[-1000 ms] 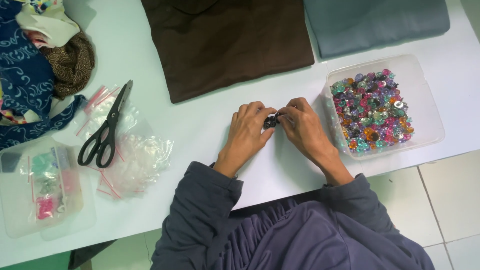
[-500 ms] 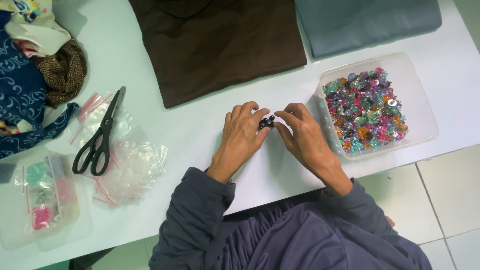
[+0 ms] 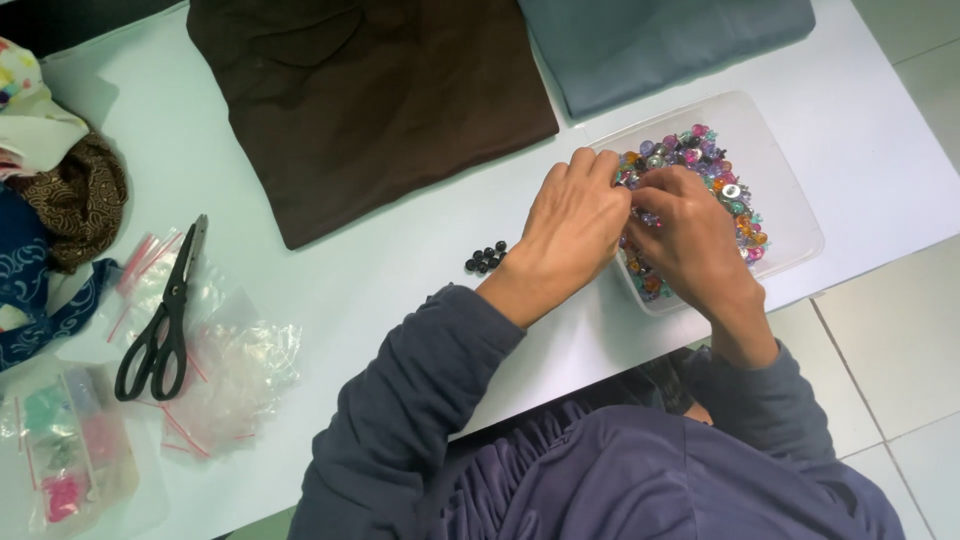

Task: Picking small decorative buttons from a container and placing them into small plastic zip-lock bags for packaging.

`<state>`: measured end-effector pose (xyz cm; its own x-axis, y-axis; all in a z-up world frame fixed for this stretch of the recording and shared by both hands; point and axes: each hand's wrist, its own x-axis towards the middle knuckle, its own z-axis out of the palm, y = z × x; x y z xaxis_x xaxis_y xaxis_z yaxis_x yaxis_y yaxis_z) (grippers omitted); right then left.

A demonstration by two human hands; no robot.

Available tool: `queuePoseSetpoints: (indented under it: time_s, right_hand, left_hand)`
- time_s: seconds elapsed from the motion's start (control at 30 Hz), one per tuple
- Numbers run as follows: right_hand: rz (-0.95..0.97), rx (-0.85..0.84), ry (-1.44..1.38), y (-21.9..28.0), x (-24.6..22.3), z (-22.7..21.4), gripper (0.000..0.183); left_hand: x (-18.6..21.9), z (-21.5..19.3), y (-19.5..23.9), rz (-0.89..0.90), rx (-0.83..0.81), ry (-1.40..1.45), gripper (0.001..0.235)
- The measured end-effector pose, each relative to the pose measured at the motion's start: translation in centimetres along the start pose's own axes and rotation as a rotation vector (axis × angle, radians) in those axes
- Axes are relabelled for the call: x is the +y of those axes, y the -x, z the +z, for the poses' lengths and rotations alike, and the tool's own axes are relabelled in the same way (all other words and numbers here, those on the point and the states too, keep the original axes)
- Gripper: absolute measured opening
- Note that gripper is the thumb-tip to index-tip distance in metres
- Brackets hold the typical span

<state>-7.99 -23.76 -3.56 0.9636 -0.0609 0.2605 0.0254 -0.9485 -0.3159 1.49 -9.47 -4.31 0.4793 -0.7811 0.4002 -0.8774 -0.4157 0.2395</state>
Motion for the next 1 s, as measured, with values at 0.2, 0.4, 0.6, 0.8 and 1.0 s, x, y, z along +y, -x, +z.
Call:
queuePoseSetpoints:
  time_s: [0.2, 0.4, 0.6, 0.8, 1.0]
  right_hand:
    - [-0.013, -0.132, 0.072, -0.3, 1.7, 2.2, 0.016]
    - [-0.062, -0.071, 0.200, 0.3, 2.5, 3.6, 0.012]
    - [-0.086, -0.083, 0.287, 0.5, 1.1, 2.0, 0.010]
    - [-0.078, -0.099, 0.314, 0.5, 1.5, 2.3, 0.010]
    - [-0.073, -0.094, 0.342, 0.3, 0.8, 1.9, 0.010]
  left_hand:
    - [0.6, 1.6, -2.1, -0.065, -0.314, -0.258, 0.020]
    - [0.6, 1.8, -1.9, -0.098, -0.333, -0.231, 0.026]
    - [0.5, 2.2, -2.1, -0.121, -0.349, -0.225, 0.025]
    - [0.4, 1.6, -2.1, -0.131, -0.396, -0.174, 0.029]
    - [0.2, 1.9, -2.0, -0.132, -0.382, -0.134, 0.030]
